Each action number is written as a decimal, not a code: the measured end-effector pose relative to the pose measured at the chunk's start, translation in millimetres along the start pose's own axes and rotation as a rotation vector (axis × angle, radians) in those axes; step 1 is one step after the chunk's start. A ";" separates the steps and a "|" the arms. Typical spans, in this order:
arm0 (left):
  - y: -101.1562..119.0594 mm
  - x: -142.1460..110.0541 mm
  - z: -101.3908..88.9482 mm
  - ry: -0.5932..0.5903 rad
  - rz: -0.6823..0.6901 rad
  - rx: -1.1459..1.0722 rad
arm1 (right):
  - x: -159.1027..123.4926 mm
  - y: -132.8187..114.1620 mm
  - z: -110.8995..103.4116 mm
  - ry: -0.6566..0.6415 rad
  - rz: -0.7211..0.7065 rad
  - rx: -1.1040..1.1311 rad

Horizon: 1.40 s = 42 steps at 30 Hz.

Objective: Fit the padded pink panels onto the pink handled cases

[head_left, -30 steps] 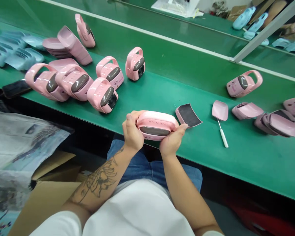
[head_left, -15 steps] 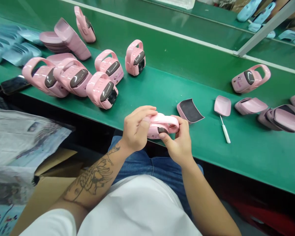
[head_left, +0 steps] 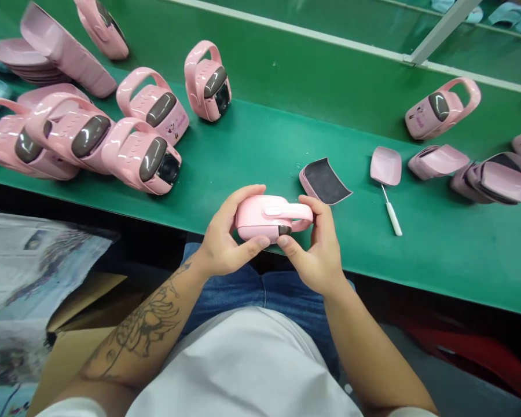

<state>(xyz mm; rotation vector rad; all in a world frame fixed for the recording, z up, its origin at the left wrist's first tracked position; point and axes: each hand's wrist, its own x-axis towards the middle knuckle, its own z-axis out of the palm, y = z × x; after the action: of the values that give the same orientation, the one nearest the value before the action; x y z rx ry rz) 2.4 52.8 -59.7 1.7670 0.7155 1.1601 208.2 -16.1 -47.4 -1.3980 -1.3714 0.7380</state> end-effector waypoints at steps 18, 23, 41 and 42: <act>10.5 5.4 -21.5 -0.318 -0.363 -0.331 | 58.6 -76.0 -36.9 -0.675 0.130 -0.351; 18.4 5.1 -14.6 -0.214 -0.399 -0.356 | 61.3 -85.9 -35.2 -0.719 0.220 -0.361; 35.4 6.8 -4.7 -0.109 -0.335 -0.163 | 68.7 -86.8 -22.5 -0.690 0.179 -0.373; 33.2 5.2 -4.4 -0.081 -0.316 -0.163 | 68.6 -84.8 -21.7 -0.685 0.144 -0.393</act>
<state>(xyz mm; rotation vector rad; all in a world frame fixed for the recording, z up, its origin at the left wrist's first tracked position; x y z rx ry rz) 0.4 43.8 -27.1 1.4931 0.7959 0.9017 210.2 32.5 52.6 -1.6357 -2.0429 1.1574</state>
